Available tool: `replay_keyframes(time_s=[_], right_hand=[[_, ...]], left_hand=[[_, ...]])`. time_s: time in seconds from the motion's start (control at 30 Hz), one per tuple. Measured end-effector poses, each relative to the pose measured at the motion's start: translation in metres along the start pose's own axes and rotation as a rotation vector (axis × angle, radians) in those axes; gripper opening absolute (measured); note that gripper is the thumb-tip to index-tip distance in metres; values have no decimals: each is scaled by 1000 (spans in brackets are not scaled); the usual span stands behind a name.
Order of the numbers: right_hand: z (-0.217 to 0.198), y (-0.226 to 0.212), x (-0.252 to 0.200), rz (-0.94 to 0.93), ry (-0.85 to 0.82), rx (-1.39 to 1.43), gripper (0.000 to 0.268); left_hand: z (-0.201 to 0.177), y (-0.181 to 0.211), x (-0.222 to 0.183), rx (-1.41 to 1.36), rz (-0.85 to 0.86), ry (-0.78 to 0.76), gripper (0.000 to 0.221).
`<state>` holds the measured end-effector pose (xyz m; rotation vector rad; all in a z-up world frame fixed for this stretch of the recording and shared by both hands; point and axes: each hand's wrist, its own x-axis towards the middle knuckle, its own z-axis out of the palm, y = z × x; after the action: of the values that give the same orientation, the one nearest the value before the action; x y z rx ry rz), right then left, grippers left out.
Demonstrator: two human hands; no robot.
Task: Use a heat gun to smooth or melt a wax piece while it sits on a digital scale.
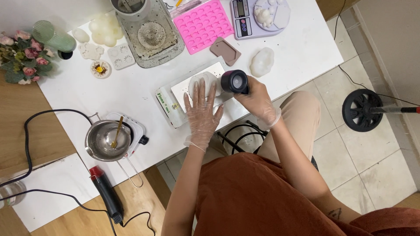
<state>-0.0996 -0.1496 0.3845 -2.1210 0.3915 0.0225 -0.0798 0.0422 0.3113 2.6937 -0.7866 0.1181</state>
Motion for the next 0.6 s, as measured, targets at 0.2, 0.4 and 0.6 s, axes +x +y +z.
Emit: replay_keyframes(time_s=[0.2, 0.4, 0.6], right_hand=[[15, -17, 0, 12, -40, -48, 44], [16, -14, 5, 19, -36, 48, 45], [10, -10, 11, 26, -16, 16, 46]], left_hand=[[-2, -4, 8, -45, -63, 26, 85], [5, -7, 8, -108, -47, 38, 81], [7, -7, 8, -101, -47, 68, 77]])
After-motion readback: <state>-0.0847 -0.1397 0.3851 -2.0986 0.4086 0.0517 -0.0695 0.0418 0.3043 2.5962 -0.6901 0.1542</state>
